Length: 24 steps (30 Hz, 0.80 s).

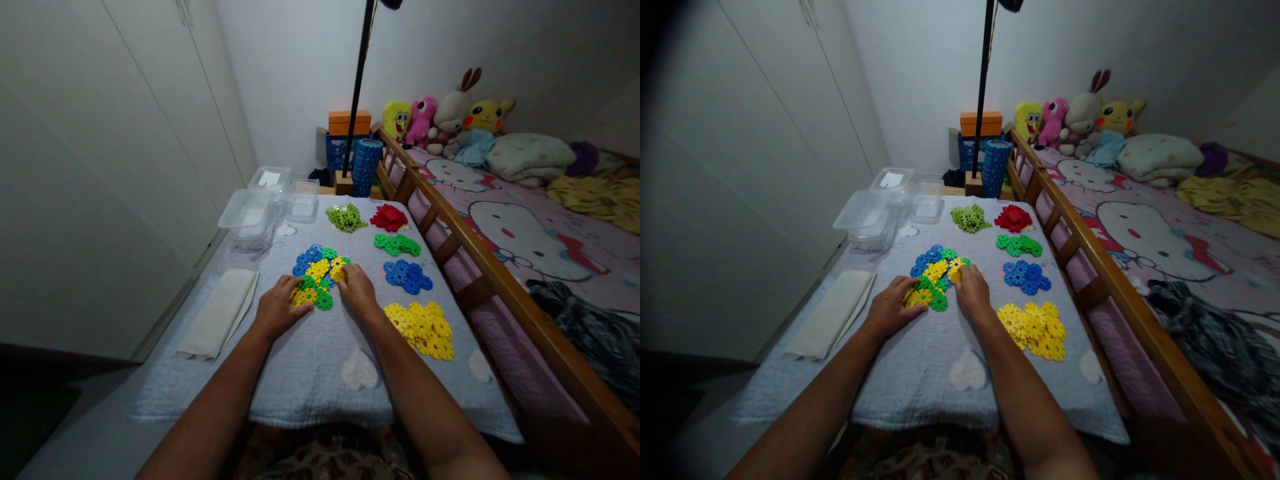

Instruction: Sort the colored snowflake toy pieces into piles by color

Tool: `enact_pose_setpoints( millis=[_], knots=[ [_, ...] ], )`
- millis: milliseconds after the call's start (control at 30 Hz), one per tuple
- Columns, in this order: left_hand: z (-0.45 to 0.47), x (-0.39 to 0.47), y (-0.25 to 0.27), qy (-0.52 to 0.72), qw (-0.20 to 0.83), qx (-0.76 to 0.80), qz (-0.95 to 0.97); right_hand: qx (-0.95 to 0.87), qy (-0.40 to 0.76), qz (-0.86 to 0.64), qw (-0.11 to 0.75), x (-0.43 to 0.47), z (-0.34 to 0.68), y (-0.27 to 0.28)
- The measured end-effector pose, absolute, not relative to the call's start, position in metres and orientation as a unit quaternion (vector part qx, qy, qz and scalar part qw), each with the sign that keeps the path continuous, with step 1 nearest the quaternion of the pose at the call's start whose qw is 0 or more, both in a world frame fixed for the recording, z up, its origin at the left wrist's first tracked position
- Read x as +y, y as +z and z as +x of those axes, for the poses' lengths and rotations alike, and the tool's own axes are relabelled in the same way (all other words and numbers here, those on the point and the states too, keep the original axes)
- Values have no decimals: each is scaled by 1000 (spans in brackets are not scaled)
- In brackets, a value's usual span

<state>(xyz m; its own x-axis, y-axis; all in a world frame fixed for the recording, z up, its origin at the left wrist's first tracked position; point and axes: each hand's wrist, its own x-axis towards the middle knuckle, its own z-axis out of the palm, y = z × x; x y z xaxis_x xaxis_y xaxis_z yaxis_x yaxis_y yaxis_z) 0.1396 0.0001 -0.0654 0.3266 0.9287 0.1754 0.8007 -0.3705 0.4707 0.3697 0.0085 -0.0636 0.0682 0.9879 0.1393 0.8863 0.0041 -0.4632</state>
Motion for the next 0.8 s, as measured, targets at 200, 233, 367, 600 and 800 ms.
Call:
enact_pose_setpoints(
  millis=[200, 233, 367, 600, 800],
  knots=[
    [139, 0, -65, 225, 156, 543, 793, -664, 209, -658, 289, 7, 386, -47],
    [139, 0, -65, 226, 157, 543, 793, -657, 226, -651, 307, 4, 394, -42],
    [139, 0, -65, 231, 154, 541, 794, -607, 253, -657, 370, -19, 437, -25],
    [138, 1, -68, 225, 141, 540, 799, -511, 239, -714, 415, -84, 517, -19],
    [138, 3, -71, 231, 142, 536, 800, -443, 247, -744, 435, -119, 549, -31]
  ],
)
